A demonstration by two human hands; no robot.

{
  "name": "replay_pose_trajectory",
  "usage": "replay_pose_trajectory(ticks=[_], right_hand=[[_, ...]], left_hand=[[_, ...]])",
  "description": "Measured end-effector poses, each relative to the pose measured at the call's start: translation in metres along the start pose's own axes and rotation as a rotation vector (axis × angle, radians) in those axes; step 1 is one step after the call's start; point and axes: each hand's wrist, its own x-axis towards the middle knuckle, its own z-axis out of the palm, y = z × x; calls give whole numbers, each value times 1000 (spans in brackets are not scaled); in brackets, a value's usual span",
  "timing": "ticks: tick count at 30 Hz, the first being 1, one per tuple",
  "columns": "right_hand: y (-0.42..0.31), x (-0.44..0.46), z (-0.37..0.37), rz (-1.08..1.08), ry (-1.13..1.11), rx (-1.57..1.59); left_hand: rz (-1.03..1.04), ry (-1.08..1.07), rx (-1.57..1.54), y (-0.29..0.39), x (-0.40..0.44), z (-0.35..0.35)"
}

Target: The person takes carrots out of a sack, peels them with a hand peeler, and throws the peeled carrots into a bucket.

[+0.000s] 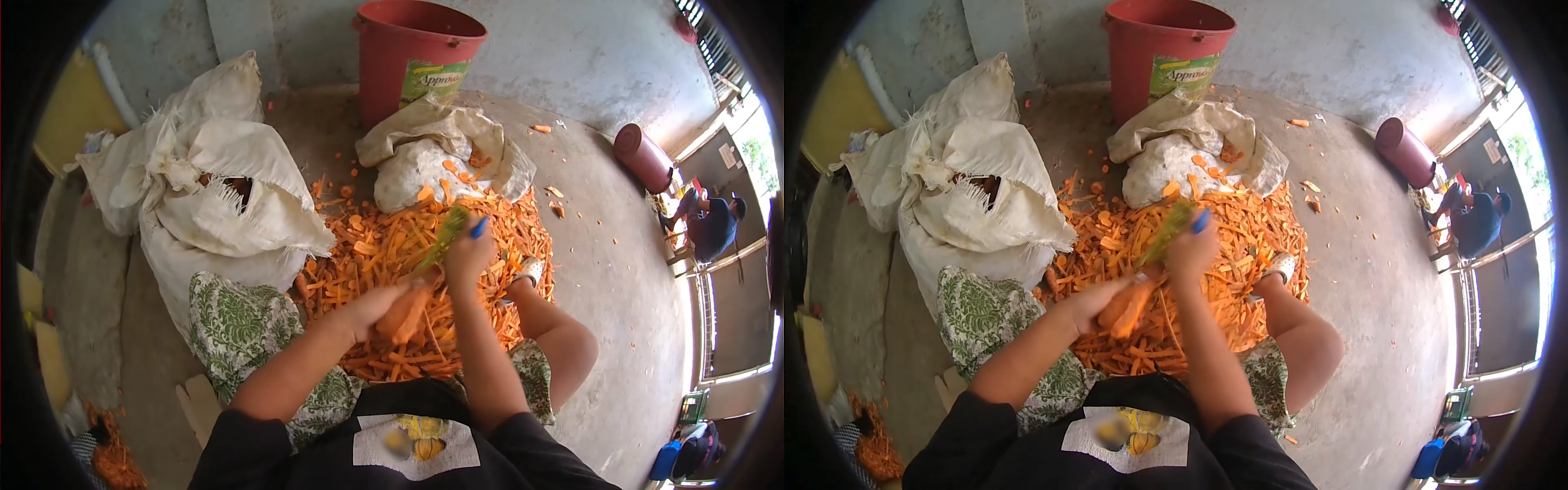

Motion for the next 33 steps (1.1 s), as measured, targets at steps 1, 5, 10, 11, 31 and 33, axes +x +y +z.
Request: replay_pose_trajectory(ticks=[1,5,10,11,31,33], right_hand=[[10,28,-4,11,70,-42],[21,54,-16,113,143,172],[-23,-31,-19,-41,-149,188],[-19,-45,-14,-120,-179,166],[-17,-29,-13,193,-240,340],[-11,-46,-6,70,-225,238]], left_hand=[[-56,19,57,0,-8,14],[-66,-82,-70,-7,2,7],[5,70,-272,-10,18,-9],[12,-55,-361,-5,10,1],[46,71,-328,-5,19,-13],[32,23,-359,0,12,-3]])
